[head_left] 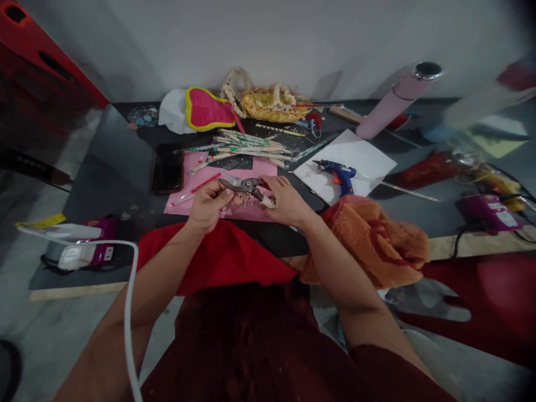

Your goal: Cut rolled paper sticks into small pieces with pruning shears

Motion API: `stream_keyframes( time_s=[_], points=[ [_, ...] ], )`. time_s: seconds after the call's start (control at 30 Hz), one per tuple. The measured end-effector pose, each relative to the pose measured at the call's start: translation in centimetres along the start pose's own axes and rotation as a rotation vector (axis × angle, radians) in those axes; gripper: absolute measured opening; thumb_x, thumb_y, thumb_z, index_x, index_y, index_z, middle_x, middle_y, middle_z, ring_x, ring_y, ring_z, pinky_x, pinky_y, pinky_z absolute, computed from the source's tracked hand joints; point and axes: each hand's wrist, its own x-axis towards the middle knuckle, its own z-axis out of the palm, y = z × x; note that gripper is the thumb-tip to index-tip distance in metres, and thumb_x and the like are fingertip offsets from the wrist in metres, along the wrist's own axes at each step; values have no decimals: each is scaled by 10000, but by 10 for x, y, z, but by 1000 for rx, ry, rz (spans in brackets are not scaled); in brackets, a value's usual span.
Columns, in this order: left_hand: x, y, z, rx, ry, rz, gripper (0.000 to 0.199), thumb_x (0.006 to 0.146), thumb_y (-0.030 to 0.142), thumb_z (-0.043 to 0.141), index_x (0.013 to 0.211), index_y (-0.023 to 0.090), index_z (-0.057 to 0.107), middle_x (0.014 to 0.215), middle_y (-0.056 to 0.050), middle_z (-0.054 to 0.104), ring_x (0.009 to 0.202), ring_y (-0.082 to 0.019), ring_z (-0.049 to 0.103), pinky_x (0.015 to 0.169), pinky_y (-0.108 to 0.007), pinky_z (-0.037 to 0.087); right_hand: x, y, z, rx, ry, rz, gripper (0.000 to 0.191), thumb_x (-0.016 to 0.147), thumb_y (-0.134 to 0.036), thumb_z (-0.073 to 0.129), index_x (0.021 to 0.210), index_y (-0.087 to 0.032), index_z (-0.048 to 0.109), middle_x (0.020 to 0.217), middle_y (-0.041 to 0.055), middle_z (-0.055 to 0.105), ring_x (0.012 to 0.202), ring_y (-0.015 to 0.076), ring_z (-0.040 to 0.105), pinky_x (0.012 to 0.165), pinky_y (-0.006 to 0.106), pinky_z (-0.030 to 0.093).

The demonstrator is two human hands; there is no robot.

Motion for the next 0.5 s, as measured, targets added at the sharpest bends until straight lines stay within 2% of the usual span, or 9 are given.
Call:
stream_keyframes(
  time_s=[0.17,0.5],
  points=[
    [-1,-4,-3,53,-16,32,210,734,345,741,766,152,663,620,-18,663,443,-47,437,427,-176,305,-2,-7,-4,-77,-18,124,622,728,-297,594,1314,-174,428,1265,140,525,1136,325,483,929,484,424],
    [1,-5,-6,204,33,138,215,748,370,726,772,162,676,665,-19,681,514,-75,531,473,-181,411,-2,-10,-7,-196,-26,151,767,741,-318,554,1442,-211,261,1313,134,465,1169,339,427,922,506,390]
  ],
)
